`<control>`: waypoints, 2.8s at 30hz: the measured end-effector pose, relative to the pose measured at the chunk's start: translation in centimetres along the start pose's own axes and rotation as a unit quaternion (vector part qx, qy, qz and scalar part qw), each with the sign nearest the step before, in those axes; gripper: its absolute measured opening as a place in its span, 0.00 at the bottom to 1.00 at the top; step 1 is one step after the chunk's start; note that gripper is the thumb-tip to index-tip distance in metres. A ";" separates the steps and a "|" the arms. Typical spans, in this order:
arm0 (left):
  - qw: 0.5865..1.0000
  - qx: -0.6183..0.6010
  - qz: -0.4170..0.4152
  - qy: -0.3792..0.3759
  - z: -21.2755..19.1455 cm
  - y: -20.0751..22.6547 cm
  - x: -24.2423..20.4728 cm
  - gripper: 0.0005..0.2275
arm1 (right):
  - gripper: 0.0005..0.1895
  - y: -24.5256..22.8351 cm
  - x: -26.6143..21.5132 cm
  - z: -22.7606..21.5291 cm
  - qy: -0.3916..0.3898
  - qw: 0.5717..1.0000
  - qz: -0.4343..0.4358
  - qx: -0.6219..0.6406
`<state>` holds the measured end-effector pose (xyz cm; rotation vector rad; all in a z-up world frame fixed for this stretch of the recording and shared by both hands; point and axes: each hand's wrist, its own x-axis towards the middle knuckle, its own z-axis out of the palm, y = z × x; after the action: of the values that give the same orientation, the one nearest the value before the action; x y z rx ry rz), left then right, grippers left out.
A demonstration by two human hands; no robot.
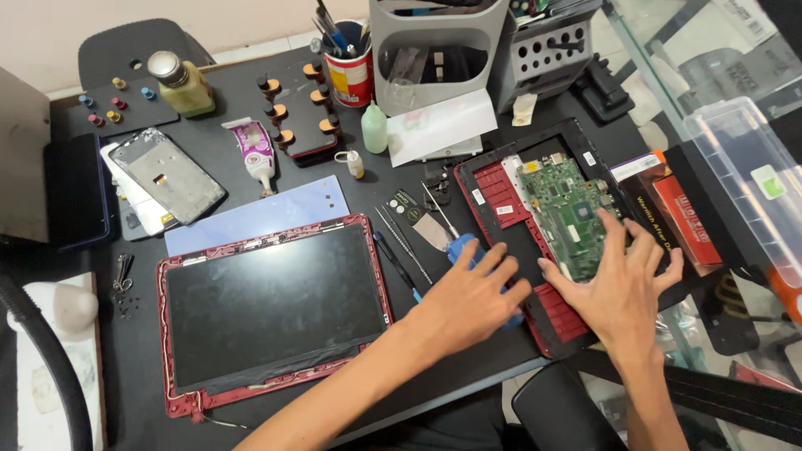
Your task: The person places a screen into a red laptop chassis and uses a screwdriver to secure it. They then flip the laptop over to access the back, remove a small metal bracket, and continue using the screwdriver to fasten screws around the screen's perimeter.
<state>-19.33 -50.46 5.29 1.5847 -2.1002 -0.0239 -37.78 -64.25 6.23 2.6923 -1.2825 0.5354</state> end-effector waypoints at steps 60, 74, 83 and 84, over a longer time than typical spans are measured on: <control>0.964 -0.064 -0.176 0.188 -3.4 -12.0 2.3 0.14 | 0.35 -9.9 -1.8 -1.8 -0.090 0.978 -0.088 0.166; 0.988 -0.049 -0.056 0.134 -9.2 -1.3 -11.7 0.13 | 0.13 -14.3 -2.5 -0.6 -0.353 0.698 0.009 0.623; 0.887 -0.264 -0.324 0.198 -10.5 -0.2 -17.6 0.10 | 0.09 -19.4 -2.6 -0.9 -0.361 0.696 -0.048 0.619; 0.892 -0.247 -0.324 0.196 -10.5 -0.1 -18.0 0.09 | 0.09 -19.7 -2.7 -0.9 -0.354 0.705 -0.059 0.612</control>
<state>-11.58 -31.26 7.57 1.7035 -1.0766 -0.3986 -24.41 -49.47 7.07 4.4244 -0.9319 0.3877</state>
